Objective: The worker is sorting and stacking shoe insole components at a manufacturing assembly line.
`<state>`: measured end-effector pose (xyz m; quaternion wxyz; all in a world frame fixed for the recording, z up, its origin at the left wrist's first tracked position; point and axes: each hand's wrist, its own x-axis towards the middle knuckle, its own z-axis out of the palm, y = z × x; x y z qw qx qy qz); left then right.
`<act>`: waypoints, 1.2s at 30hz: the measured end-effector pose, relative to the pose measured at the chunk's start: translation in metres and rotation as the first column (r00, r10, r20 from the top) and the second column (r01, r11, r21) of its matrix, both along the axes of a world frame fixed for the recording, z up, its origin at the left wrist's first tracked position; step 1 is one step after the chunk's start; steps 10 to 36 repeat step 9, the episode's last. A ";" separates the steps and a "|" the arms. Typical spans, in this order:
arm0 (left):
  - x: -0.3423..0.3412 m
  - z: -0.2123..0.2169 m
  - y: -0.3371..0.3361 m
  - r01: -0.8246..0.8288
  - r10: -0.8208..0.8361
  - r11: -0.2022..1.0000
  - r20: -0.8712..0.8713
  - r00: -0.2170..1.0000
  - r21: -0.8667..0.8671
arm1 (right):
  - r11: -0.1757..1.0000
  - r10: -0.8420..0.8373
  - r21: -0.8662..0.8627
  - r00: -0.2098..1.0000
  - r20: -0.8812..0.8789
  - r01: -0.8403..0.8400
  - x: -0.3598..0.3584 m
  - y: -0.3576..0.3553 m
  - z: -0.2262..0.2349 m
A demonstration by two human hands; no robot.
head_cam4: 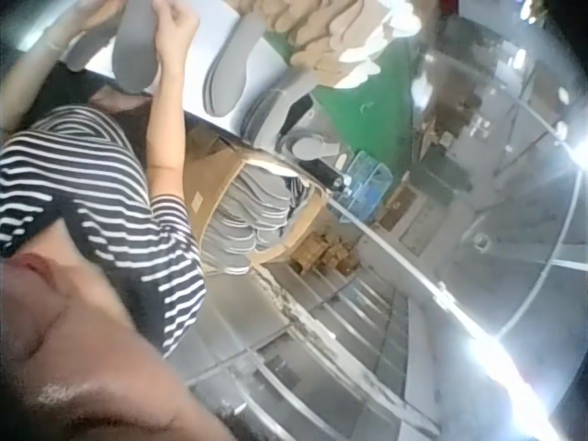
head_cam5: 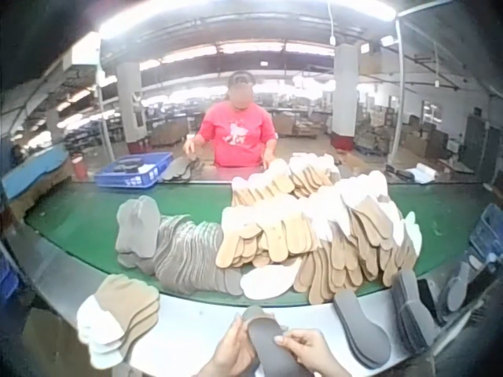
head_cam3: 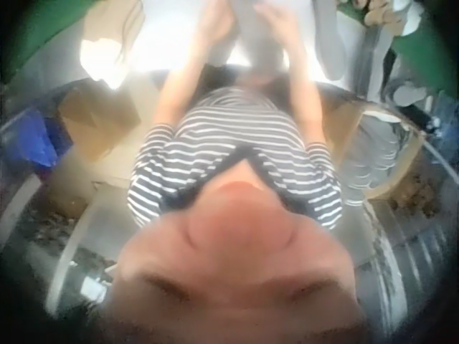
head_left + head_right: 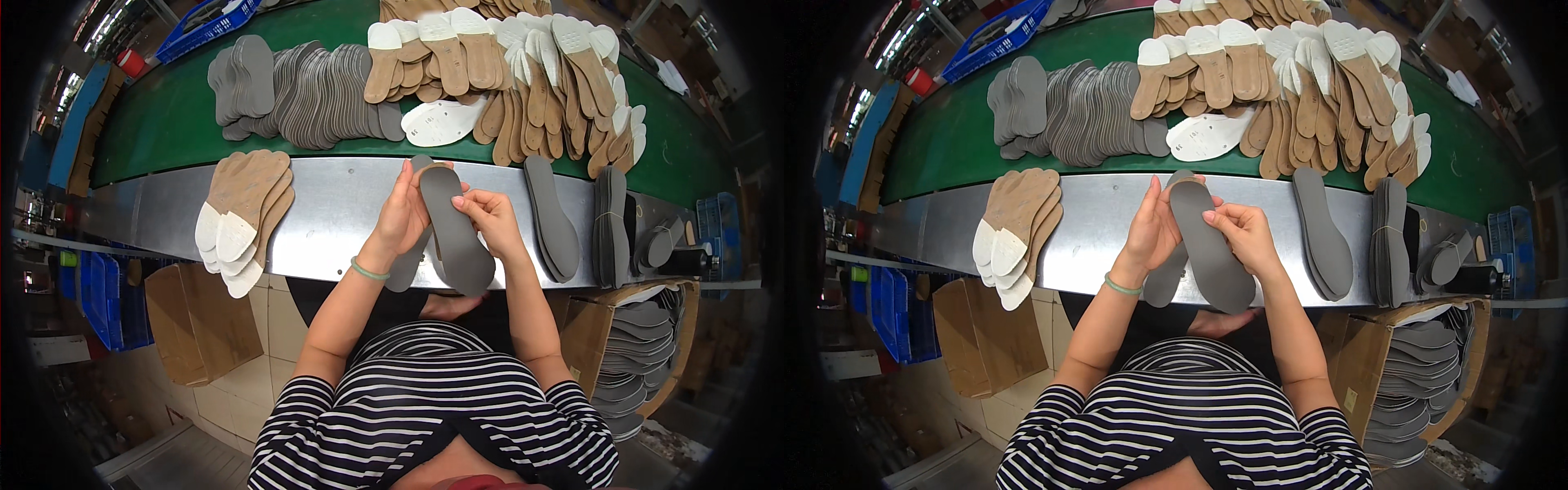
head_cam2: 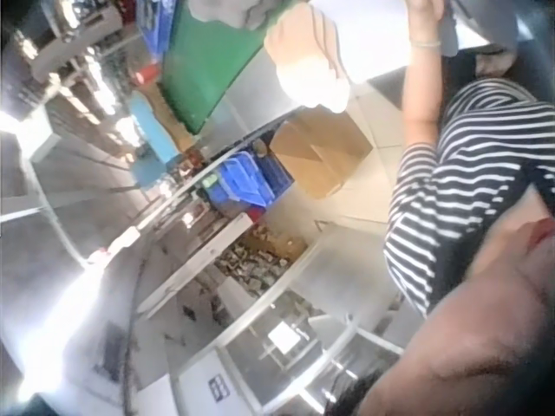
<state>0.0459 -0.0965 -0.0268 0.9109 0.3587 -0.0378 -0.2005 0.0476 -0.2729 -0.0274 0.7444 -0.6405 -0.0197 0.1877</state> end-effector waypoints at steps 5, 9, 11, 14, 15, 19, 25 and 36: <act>-0.003 -0.002 -0.001 0.004 -0.004 1.000 0.009 1.000 0.001 | 1.000 -0.010 0.002 0.999 -0.043 0.010 -0.003 0.000 0.001; -0.006 -0.006 0.000 -0.001 0.001 1.000 -0.018 1.000 0.005 | 1.000 0.023 -0.004 1.000 0.006 -0.023 0.001 -0.006 -0.011; -0.006 -0.006 0.000 -0.001 0.001 1.000 -0.018 1.000 0.005 | 1.000 0.023 -0.004 1.000 0.006 -0.023 0.001 -0.006 -0.011; -0.006 -0.006 0.000 -0.001 0.001 1.000 -0.018 1.000 0.005 | 1.000 0.023 -0.004 1.000 0.006 -0.023 0.001 -0.006 -0.011; -0.006 -0.006 0.000 -0.001 0.001 1.000 -0.018 1.000 0.005 | 1.000 0.023 -0.004 1.000 0.006 -0.023 0.001 -0.006 -0.011; -0.006 -0.006 0.000 -0.001 0.001 1.000 -0.018 1.000 0.005 | 1.000 0.023 -0.004 1.000 0.006 -0.023 0.001 -0.006 -0.011; -0.006 -0.006 0.000 -0.001 0.001 1.000 -0.018 1.000 0.005 | 1.000 0.023 -0.004 1.000 0.006 -0.023 0.001 -0.006 -0.011; -0.006 -0.006 0.000 -0.001 0.001 1.000 -0.018 1.000 0.005 | 1.000 0.023 -0.004 1.000 0.006 -0.023 0.001 -0.006 -0.011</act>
